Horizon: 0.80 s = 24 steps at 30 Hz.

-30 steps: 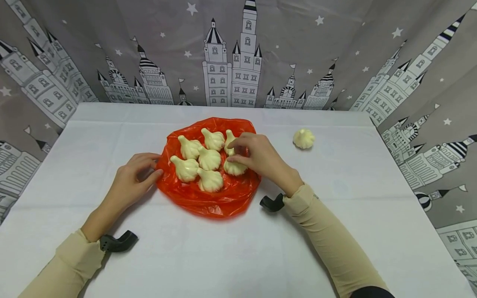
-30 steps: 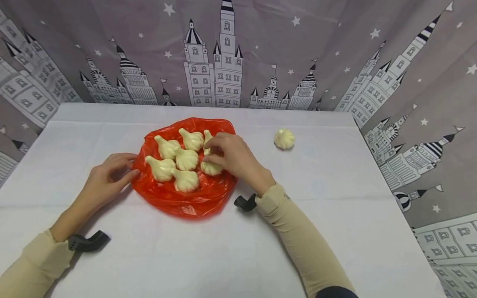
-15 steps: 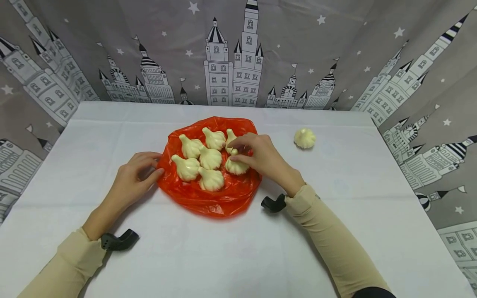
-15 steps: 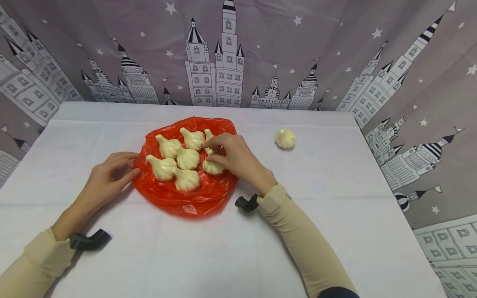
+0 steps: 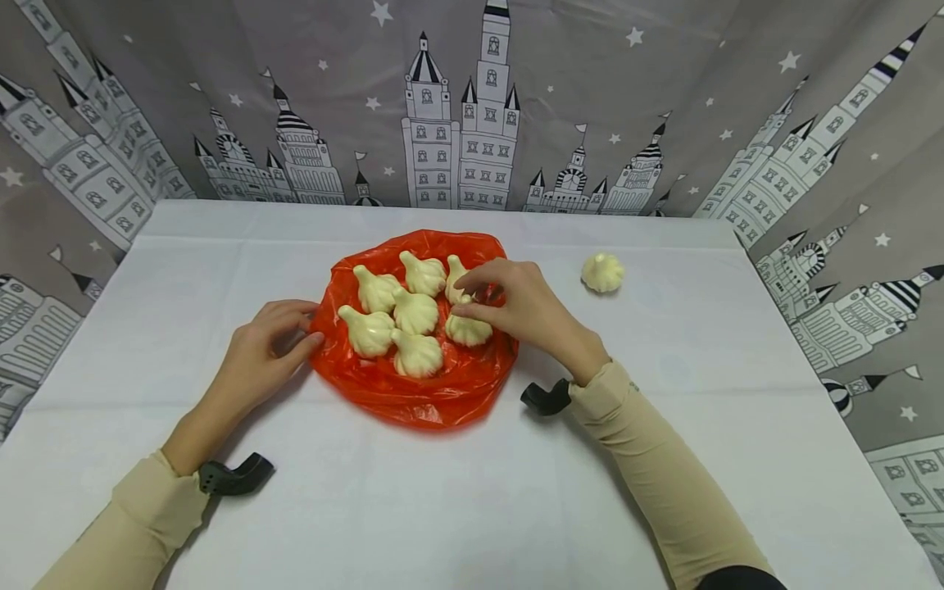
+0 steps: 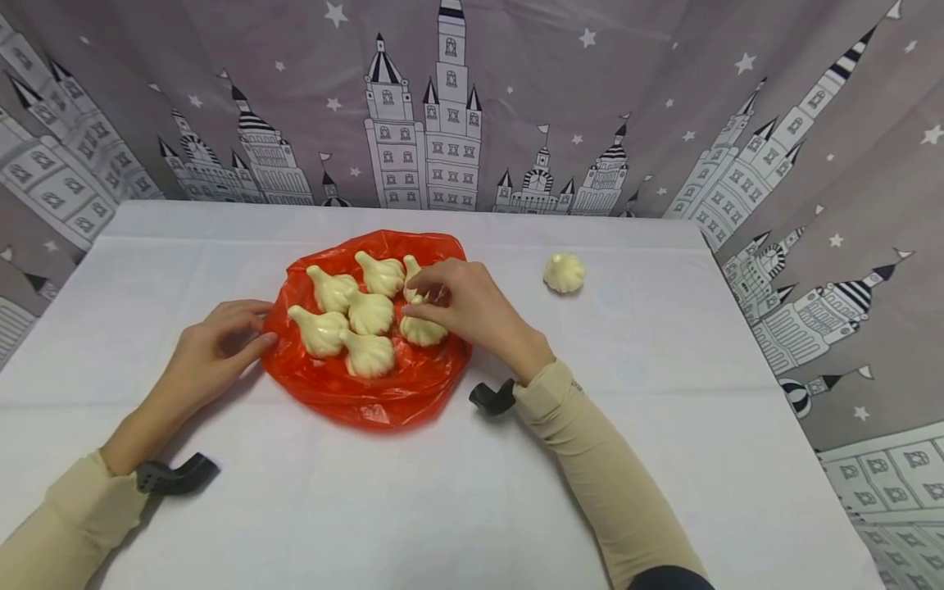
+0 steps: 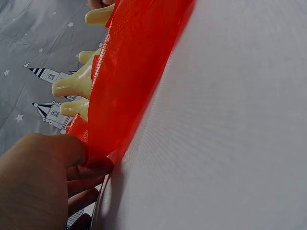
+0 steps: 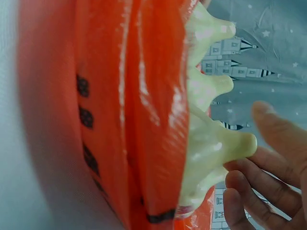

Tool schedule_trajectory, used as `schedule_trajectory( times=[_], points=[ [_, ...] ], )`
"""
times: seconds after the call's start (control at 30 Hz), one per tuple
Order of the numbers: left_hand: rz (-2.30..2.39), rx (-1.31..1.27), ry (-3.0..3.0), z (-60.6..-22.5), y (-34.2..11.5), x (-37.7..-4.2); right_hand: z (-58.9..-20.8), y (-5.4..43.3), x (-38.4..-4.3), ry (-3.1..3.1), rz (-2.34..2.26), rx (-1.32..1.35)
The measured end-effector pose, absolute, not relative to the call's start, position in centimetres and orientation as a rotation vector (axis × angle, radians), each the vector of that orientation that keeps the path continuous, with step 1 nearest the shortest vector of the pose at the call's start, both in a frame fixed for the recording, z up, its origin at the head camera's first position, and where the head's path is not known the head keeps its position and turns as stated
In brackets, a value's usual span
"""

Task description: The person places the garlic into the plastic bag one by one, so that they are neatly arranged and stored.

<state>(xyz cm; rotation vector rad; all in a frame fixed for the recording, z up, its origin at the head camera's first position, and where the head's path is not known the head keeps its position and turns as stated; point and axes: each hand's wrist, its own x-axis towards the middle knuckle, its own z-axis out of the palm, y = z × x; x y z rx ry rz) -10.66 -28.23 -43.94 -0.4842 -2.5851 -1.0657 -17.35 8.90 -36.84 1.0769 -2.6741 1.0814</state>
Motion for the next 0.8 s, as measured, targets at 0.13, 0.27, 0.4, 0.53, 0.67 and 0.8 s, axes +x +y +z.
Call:
schedule_trajectory(
  times=[0.13, 0.27, 0.4, 0.53, 0.67, 0.8],
  points=[
    [-1.067, -0.488, -2.585, -43.9, -28.2, -10.7, -36.7, 9.3, -17.3, -2.63, 1.13, 1.01],
    [-1.064, -0.488, -2.583, -43.9, -28.2, -10.7, -36.7, 9.6, -17.4, -2.578, 1.149, 0.966],
    [-1.062, -0.482, -2.585, -43.9, -28.2, -10.6, -36.9, 9.8, -17.6, -2.557, 1.131, 0.944],
    [-1.065, -0.475, -2.591, -43.9, -28.2, -10.6, -36.9, 10.5, -17.9, -2.564, 1.093, 0.911],
    [-1.065, -0.474, -2.598, -43.9, -28.1, -10.6, -36.8, 11.9, -18.1, -2.573, 1.079, 0.816],
    [-1.066, -0.474, -2.597, -43.8, -28.1, -10.5, -36.8, 13.3, -18.4, -2.568, 1.044, 0.71]
  ],
)
